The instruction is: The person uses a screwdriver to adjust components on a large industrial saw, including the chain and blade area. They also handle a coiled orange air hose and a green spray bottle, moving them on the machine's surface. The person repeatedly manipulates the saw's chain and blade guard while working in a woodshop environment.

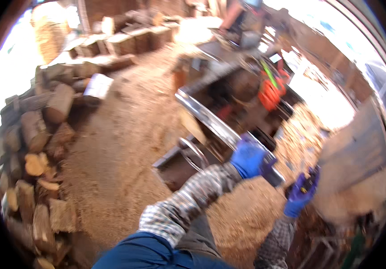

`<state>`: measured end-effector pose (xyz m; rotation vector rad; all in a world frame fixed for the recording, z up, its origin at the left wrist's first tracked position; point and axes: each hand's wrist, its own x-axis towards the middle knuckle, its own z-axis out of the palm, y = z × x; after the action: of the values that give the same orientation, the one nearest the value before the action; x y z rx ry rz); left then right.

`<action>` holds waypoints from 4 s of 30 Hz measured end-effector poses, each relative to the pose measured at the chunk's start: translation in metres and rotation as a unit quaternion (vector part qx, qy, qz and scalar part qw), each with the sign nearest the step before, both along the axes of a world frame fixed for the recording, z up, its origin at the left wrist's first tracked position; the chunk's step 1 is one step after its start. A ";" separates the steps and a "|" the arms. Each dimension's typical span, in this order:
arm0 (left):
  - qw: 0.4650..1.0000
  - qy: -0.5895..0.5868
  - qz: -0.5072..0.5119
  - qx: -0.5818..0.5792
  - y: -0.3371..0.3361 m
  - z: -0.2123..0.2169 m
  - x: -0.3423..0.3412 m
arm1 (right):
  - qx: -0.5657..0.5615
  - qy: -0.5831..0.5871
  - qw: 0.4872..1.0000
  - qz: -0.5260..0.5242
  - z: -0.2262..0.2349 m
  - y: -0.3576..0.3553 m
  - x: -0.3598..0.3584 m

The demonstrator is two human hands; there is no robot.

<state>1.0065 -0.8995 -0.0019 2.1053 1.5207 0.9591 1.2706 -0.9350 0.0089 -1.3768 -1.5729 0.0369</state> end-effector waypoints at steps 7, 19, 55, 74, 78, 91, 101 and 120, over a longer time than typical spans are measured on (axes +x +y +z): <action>0.999 -0.019 -0.024 0.041 -0.022 0.085 0.041 | 0.019 -0.026 0.999 -0.011 0.083 0.007 -0.027; 0.985 0.059 0.058 0.150 -0.168 0.048 -0.249 | 0.107 -0.248 0.960 -0.076 0.137 -0.224 -0.151; 0.955 0.049 -0.045 0.288 -0.092 0.048 -0.299 | 0.086 -0.070 0.958 -0.263 0.029 -0.178 -0.167; 0.969 0.168 -0.003 0.181 0.244 0.029 -0.170 | -0.277 -0.268 0.891 -0.240 0.050 0.214 -0.025; 0.971 0.173 0.002 0.165 0.286 0.028 -0.153 | -0.302 -0.269 0.886 -0.227 0.049 0.259 -0.004; 0.961 0.127 0.000 0.246 0.245 0.035 -0.154 | -0.224 -0.192 0.928 -0.230 0.038 0.211 -0.002; 0.960 0.124 -0.006 0.253 0.082 0.050 -0.220 | -0.030 -0.188 0.963 -0.190 0.060 0.030 -0.092; 0.970 0.070 -0.055 0.228 -0.196 0.062 -0.339 | 0.052 0.004 0.925 -0.376 0.038 -0.284 -0.220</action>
<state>0.6673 -1.0957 0.0600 2.5925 1.3199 1.2354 1.0504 -1.2191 0.0469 -1.8009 -0.9342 -0.4976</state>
